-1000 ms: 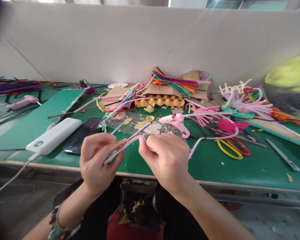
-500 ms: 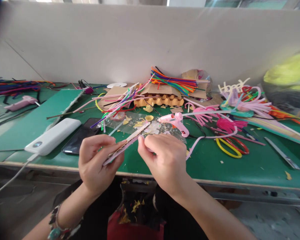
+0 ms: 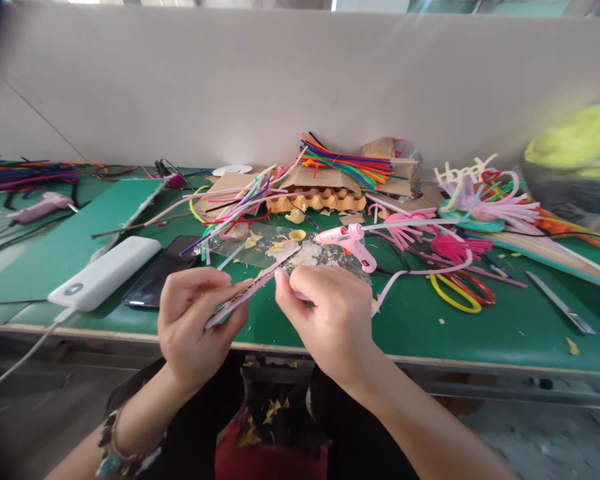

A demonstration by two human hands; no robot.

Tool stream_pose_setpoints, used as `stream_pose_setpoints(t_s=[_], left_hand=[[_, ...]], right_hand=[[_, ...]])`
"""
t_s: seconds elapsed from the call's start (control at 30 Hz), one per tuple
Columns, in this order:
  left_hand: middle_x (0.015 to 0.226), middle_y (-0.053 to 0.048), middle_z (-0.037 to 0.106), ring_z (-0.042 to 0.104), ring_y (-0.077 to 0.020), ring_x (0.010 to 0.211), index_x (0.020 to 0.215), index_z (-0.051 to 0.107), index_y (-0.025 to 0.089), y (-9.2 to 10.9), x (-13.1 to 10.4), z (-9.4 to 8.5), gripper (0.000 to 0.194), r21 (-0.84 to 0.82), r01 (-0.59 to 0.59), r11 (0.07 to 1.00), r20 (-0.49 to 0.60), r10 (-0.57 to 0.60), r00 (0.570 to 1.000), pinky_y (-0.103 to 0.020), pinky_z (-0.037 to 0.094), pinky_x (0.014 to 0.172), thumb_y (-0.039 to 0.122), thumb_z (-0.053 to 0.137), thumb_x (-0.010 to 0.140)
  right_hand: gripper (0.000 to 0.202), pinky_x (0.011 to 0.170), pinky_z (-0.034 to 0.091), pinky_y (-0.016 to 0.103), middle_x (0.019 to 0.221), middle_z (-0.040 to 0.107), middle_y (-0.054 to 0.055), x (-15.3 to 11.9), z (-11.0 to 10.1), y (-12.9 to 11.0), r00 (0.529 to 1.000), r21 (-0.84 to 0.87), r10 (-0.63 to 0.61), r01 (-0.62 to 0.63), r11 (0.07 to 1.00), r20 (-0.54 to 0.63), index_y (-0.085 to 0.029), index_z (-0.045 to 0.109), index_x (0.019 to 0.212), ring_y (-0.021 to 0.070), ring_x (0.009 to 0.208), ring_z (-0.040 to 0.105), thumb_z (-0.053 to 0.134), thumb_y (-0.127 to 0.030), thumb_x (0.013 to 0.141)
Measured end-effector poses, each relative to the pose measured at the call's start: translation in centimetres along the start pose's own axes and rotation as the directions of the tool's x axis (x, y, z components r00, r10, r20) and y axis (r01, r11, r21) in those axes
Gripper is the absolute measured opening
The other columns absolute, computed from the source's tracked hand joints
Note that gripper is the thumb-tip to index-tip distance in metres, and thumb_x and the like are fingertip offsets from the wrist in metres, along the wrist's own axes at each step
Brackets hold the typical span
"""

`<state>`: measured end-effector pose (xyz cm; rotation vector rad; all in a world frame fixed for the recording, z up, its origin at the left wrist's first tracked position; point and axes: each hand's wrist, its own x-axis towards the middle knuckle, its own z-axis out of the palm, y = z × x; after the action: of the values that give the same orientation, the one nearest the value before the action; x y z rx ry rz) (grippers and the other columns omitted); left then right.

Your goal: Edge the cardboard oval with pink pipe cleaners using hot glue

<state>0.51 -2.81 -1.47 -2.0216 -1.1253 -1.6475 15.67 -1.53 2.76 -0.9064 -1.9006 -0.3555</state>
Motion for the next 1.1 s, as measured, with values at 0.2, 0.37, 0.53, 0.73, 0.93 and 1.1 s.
stream_pose_setpoints(t_s=[0.2, 0.37, 0.53, 0.73, 0.93, 1.1], left_hand=[[0.088, -0.002, 0.048, 0.051, -0.0089, 0.074, 0.087, 0.06, 0.016, 0.02, 0.15, 0.09, 0.019, -0.06, 0.055, 0.997, -0.004, -0.056, 0.998, -0.02, 0.047, 0.062, 0.003, 0.058, 0.074], [0.089, -0.002, 0.047, 0.051, -0.0094, 0.076, 0.087, 0.06, 0.016, -0.01, 0.02, 0.11, 0.017, -0.077, 0.059, 0.995, -0.002, -0.059, 0.998, -0.02, 0.046, 0.064, 0.004, 0.058, 0.075], [0.09, -0.002, 0.047, 0.05, -0.0091, 0.074, 0.087, 0.06, 0.016, -0.01, -0.11, 0.05, 0.019, -0.055, 0.045, 0.997, 0.003, -0.045, 0.999, -0.02, 0.046, 0.063, 0.002, 0.056, 0.075], [0.089, -0.002, 0.048, 0.052, -0.0101, 0.078, 0.088, 0.06, 0.015, 0.1, 0.01, 0.0, 0.018, -0.034, 0.004, 0.999, -0.003, -0.004, 1.0, -0.02, 0.047, 0.065, 0.004, 0.057, 0.075], [0.088, -0.002, 0.048, 0.052, -0.0094, 0.077, 0.088, 0.06, 0.015, 0.12, -0.03, -0.01, 0.016, -0.03, -0.008, 1.0, -0.001, 0.008, 1.0, -0.019, 0.047, 0.065, 0.005, 0.057, 0.076], [0.088, -0.002, 0.049, 0.052, -0.0093, 0.076, 0.088, 0.061, 0.016, 0.18, -0.13, 0.02, 0.016, -0.027, 0.006, 1.0, -0.002, -0.006, 1.0, -0.02, 0.047, 0.064, 0.006, 0.058, 0.076]], right_hand=[[0.023, 0.044, 0.031, 0.016, 0.047, 0.042, -0.006, 0.14, -0.14, 0.6, 1.0, 0.037, -0.029, 0.029, 0.999, 0.004, -0.018, 0.042, 0.056, 0.0027, 0.043, 0.034, 0.057, -0.013, 0.073], [0.02, 0.047, 0.034, 0.017, 0.049, 0.047, -0.005, 0.16, -0.15, 0.66, 0.998, 0.018, -0.045, 0.046, 0.999, -0.034, -0.018, 0.045, 0.059, 0.0034, 0.045, 0.037, 0.058, -0.013, 0.074], [0.026, 0.044, 0.03, 0.017, 0.045, 0.039, -0.007, 0.07, -0.36, 0.5, 0.999, -0.02, -0.024, 0.023, 1.0, -0.035, -0.019, 0.041, 0.056, 0.0034, 0.043, 0.032, 0.058, -0.014, 0.075], [0.03, 0.042, 0.028, 0.017, 0.045, 0.035, -0.007, 0.03, -0.27, 0.27, 1.0, -0.008, -0.014, 0.014, 1.0, -0.009, -0.018, 0.038, 0.052, 0.0027, 0.042, 0.029, 0.057, -0.011, 0.075], [0.032, 0.042, 0.026, 0.017, 0.045, 0.03, -0.008, 0.05, -0.25, 0.19, 1.0, 0.001, 0.001, -0.001, 1.0, -0.001, -0.018, 0.037, 0.051, 0.0028, 0.043, 0.026, 0.056, -0.011, 0.075], [0.032, 0.042, 0.024, 0.018, 0.046, 0.027, -0.008, -0.06, -0.23, 0.17, 1.0, 0.002, 0.004, -0.004, 1.0, -0.003, -0.017, 0.036, 0.05, 0.003, 0.044, 0.023, 0.056, -0.01, 0.074]])
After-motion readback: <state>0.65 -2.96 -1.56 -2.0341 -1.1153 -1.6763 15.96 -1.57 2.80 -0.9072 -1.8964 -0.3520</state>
